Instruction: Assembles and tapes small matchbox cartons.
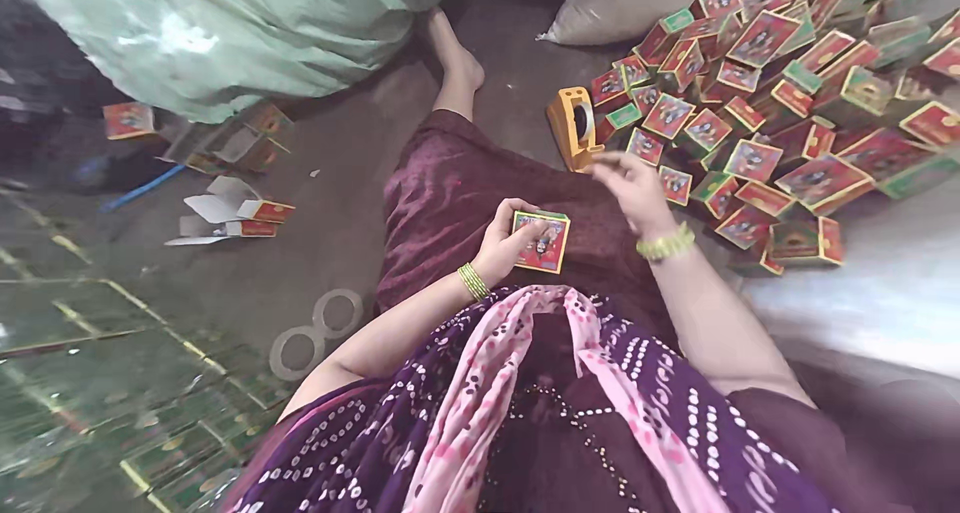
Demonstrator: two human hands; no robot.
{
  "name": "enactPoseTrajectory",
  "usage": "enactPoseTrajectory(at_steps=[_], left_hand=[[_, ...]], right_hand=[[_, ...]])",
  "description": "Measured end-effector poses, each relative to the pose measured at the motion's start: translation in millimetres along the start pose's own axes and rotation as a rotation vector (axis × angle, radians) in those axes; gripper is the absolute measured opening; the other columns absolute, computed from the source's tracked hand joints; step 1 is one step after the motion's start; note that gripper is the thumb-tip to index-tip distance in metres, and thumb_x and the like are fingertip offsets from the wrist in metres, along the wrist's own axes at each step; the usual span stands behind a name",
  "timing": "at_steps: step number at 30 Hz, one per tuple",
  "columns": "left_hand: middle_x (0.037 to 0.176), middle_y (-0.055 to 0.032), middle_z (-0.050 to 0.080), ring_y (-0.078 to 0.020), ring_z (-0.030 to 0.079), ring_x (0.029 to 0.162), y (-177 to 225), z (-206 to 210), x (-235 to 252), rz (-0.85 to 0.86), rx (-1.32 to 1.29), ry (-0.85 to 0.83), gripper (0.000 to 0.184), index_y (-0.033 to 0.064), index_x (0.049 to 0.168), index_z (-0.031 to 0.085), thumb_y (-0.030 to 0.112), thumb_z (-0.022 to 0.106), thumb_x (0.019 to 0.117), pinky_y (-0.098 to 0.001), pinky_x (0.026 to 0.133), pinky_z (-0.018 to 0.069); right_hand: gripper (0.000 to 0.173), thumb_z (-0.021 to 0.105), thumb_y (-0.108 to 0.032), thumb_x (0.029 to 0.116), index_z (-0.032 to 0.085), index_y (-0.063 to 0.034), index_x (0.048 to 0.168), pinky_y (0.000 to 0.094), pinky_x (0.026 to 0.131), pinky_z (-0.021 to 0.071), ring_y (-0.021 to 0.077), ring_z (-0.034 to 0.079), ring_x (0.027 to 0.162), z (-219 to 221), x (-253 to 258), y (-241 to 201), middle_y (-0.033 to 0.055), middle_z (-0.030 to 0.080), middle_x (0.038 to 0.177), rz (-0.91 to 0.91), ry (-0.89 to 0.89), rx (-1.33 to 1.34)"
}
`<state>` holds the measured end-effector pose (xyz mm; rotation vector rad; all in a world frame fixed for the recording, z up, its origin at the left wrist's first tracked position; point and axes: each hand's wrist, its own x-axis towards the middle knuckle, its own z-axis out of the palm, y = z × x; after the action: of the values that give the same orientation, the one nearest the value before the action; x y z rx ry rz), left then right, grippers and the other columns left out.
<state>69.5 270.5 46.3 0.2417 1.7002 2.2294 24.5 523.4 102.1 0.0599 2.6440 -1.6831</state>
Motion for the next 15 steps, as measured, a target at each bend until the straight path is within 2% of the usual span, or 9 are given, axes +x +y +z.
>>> enactPoseTrajectory(at_steps=[1, 3, 4, 6, 7, 10, 15], left_hand=[[0.112, -0.0109, 0.07, -0.0201, 0.071, 0.089, -2, -1, 2, -0.008, -0.016, 0.008, 0.026, 0.0084, 0.127, 0.054, 0.014, 0.056, 0.1012, -0.0373, 0.079, 0.061], [0.111, -0.0124, 0.07, -0.0211, 0.071, 0.091, -5, -2, 4, 0.001, -0.043, 0.007, 0.024, 0.0054, 0.126, 0.053, 0.014, 0.049, 0.1043, -0.039, 0.082, 0.0617], [0.11, -0.0129, 0.07, -0.0213, 0.071, 0.092, -5, -2, 4, 0.008, -0.06, 0.004, 0.024, 0.0037, 0.126, 0.052, 0.014, 0.048, 0.1046, -0.0392, 0.083, 0.0615], [0.11, -0.0129, 0.069, -0.0211, 0.072, 0.093, -3, -2, 4, 0.005, -0.089, 0.003, 0.024, 0.0014, 0.126, 0.05, 0.013, 0.046, 0.1046, -0.039, 0.084, 0.062], [0.11, -0.0131, 0.068, -0.0209, 0.072, 0.093, -2, -2, 5, 0.007, -0.101, 0.002, 0.025, 0.0005, 0.126, 0.048, 0.012, 0.046, 0.1046, -0.0387, 0.084, 0.0621], [0.116, -0.0136, 0.066, -0.0202, 0.07, 0.096, -1, -6, 10, 0.038, -0.096, -0.033, 0.025, -0.0022, 0.125, 0.048, 0.01, 0.044, 0.1044, -0.0377, 0.085, 0.0614], [0.117, -0.0125, 0.064, -0.0193, 0.07, 0.097, -6, -6, 18, 0.055, -0.13, -0.074, 0.026, -0.0027, 0.125, 0.047, 0.01, 0.047, 0.1031, -0.038, 0.085, 0.0619]], right_hand=[[0.034, 0.065, -0.022, 0.0989, 0.065, -0.0047, 0.128, 0.0415, 0.092, 0.058, 0.0196, 0.07, 0.103, -10, 29, 17, 0.0109, 0.071, 0.116, 0.097, 0.115, -0.062], [0.043, 0.069, -0.024, 0.0929, 0.063, -0.0049, 0.131, 0.0559, 0.096, 0.0536, 0.0322, 0.067, 0.111, -26, 82, 53, 0.0187, 0.069, 0.121, 0.29, 0.232, -0.218], [0.045, 0.071, -0.026, 0.0918, 0.063, -0.0044, 0.131, 0.0618, 0.098, 0.0505, 0.0379, 0.065, 0.114, -30, 101, 67, 0.0227, 0.067, 0.123, 0.36, 0.222, -0.28], [0.048, 0.069, -0.038, 0.0942, 0.065, -0.005, 0.13, 0.0677, 0.101, 0.0457, 0.0436, 0.061, 0.118, -30, 123, 81, 0.026, 0.065, 0.126, 0.449, 0.121, -0.389], [0.05, 0.066, -0.044, 0.0965, 0.067, -0.0061, 0.129, 0.0691, 0.103, 0.0436, 0.0447, 0.06, 0.121, -28, 131, 83, 0.0264, 0.065, 0.127, 0.473, 0.068, -0.423], [0.05, 0.061, -0.049, 0.0994, 0.069, -0.0072, 0.126, 0.0645, 0.097, 0.0479, 0.0404, 0.064, 0.113, -20, 147, 88, 0.0233, 0.068, 0.121, 0.485, -0.008, -0.411], [0.04, 0.076, -0.038, 0.0904, 0.074, -0.0095, 0.118, 0.0621, 0.093, 0.0521, 0.036, 0.068, 0.105, -19, 153, 99, 0.0184, 0.072, 0.112, 0.445, 0.03, -0.31]])
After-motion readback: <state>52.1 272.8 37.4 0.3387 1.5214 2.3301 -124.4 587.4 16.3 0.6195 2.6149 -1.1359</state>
